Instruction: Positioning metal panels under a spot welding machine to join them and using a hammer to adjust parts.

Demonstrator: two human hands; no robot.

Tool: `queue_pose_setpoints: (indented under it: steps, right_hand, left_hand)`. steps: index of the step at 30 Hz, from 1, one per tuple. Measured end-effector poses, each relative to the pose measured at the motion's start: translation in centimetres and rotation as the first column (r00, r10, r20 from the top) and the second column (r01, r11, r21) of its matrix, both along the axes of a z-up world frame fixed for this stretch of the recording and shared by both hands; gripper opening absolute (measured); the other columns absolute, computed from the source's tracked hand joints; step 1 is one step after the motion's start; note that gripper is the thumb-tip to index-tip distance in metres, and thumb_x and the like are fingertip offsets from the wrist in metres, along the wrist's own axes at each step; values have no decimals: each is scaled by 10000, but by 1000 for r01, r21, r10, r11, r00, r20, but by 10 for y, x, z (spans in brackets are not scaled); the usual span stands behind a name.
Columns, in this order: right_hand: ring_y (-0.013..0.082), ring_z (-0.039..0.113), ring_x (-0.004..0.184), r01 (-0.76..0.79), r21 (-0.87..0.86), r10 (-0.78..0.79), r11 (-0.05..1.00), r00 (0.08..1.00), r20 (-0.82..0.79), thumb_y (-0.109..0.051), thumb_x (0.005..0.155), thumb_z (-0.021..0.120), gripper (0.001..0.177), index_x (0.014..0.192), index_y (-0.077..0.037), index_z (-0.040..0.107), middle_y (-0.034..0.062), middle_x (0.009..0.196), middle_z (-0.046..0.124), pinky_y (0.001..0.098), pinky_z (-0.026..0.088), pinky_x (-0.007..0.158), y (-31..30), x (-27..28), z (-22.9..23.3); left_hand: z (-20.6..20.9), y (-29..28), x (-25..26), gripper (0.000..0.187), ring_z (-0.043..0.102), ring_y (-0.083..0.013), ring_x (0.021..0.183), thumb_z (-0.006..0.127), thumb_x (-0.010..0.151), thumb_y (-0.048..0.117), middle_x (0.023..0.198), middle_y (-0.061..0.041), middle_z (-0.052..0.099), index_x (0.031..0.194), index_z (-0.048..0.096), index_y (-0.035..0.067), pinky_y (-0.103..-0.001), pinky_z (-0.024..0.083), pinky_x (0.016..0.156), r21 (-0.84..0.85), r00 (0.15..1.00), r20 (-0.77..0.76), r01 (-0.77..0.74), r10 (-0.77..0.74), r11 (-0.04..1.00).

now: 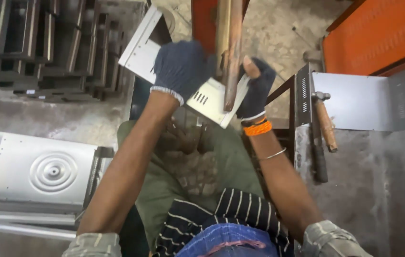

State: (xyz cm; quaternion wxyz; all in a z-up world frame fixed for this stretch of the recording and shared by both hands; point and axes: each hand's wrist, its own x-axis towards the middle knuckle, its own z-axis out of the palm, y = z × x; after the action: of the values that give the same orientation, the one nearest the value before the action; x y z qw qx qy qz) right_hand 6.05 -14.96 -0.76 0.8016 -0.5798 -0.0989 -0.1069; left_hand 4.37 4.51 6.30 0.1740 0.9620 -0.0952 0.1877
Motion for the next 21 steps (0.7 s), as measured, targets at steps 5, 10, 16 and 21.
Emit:
queue_pose_setpoints:
  steps: [5, 10, 16, 21]
  right_hand:
    - [72, 510, 685, 183, -42, -178, 982, 980, 93, -231, 946, 706, 248, 828, -15, 678, -41, 743, 586, 291, 405, 630, 4, 1, -3]
    - [98, 446, 639, -12, 100, 9, 995, 1000, 28, -234, 1000, 710, 329, 772, -24, 603, -21, 707, 505, 290, 339, 594, -7, -32, 15]
    - [121, 606, 646, -83, -40, 85, 996, 995, 54, -424, 1080, 375, 567, 883, -35, 737, 37, 774, 705, 278, 477, 624, -25, -89, 61]
    - [96, 490, 495, -345, 120, 365, 931, 894, -259, -411, 1142, 421, 555, 709, -110, 596, -16, 596, 529, 252, 387, 473, -106, -121, 38]
  left_hand:
    - [6, 1, 2, 352, 665, -355, 536, 661, 864, 301, 612, -181, 659, 604, 712, 69, -487, 542, 547, 87, 985, 161, 43, -56, 995]
    - [23, -10, -47, 442, 624, -343, 462, 638, 909, 356, 531, -182, 614, 586, 705, 62, -481, 521, 543, -66, 997, 64, -36, 41, 997]
    - [49, -37, -135, 583, 562, -279, 373, 566, 995, 420, 465, -114, 581, 562, 700, 55, -436, 452, 474, -171, 971, -164, -200, 172, 965]
    - [94, -86, -187, 548, 540, -264, 349, 623, 961, 478, 438, -105, 572, 608, 760, 82, -415, 418, 455, -324, 973, -192, -183, 125, 928]
